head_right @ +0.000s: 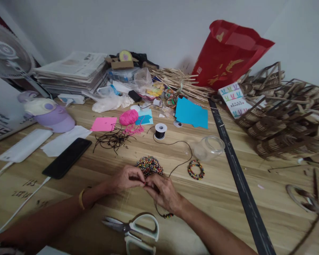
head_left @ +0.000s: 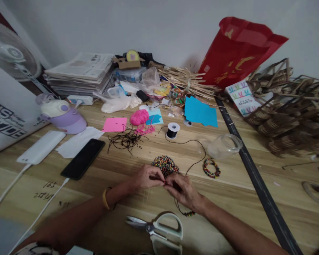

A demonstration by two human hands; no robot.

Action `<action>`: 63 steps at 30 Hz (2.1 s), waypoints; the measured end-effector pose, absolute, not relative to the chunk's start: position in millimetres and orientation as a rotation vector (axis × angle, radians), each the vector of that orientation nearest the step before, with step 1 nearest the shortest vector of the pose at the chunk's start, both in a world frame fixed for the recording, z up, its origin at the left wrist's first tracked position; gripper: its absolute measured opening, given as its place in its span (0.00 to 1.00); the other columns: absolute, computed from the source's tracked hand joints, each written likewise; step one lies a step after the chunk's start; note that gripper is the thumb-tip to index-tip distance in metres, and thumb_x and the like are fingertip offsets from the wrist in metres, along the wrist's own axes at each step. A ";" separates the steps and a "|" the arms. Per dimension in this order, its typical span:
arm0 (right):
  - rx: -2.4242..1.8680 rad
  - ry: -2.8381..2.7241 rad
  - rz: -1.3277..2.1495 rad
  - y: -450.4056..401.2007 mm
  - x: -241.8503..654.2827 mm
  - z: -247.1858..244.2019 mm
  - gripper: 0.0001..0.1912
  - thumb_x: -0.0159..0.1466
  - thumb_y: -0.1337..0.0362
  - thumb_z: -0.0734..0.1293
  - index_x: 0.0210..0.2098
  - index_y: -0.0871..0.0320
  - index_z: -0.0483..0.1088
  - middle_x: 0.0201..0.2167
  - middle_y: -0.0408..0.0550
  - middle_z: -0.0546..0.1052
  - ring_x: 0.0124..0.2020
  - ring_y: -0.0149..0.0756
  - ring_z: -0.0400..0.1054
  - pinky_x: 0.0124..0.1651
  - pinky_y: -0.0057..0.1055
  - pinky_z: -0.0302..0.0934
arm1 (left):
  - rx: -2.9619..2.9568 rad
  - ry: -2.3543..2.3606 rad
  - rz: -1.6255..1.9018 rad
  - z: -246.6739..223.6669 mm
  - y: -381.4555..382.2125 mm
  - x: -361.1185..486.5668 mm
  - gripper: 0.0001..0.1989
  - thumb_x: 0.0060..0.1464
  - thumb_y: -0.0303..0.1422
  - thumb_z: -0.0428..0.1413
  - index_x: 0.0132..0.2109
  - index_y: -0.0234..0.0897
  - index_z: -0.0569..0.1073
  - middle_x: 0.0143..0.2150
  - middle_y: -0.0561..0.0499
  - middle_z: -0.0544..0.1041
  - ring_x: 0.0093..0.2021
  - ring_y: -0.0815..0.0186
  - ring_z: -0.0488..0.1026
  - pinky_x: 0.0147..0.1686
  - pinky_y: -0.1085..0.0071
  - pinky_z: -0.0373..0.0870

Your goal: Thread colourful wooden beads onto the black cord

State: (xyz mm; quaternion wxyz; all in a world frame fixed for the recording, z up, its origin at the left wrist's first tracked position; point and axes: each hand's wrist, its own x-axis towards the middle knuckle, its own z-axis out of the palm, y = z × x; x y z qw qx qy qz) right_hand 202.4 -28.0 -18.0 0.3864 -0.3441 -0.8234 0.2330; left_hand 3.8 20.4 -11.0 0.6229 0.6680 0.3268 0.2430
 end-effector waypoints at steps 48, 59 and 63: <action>-0.879 -2.302 0.653 -28.1 201.9 -16.9 0.06 0.68 0.69 0.58 0.38 0.58 0.66 0.32 0.49 0.72 0.33 0.35 0.68 0.36 0.29 0.64 | 2.572 0.662 0.460 -6.7 24.5 -8.0 0.09 0.60 0.28 0.51 0.32 0.34 0.72 0.32 0.49 0.74 0.36 0.66 0.68 0.38 0.72 0.61; -0.925 -2.246 0.615 -27.9 201.2 -17.3 0.05 0.66 0.70 0.59 0.35 0.58 0.65 0.28 0.47 0.71 0.29 0.33 0.65 0.31 0.28 0.60 | 2.316 0.780 0.526 -3.5 25.7 -6.6 0.03 0.52 0.26 0.56 0.33 0.34 0.75 0.31 0.50 0.77 0.32 0.68 0.71 0.35 0.74 0.65; -0.941 -2.153 0.623 -27.0 201.4 -16.5 0.05 0.66 0.69 0.59 0.33 0.58 0.64 0.26 0.45 0.69 0.27 0.32 0.64 0.30 0.27 0.58 | 1.960 0.877 0.505 -2.6 26.7 -5.7 0.04 0.49 0.29 0.58 0.32 0.32 0.77 0.27 0.50 0.78 0.27 0.70 0.72 0.28 0.78 0.66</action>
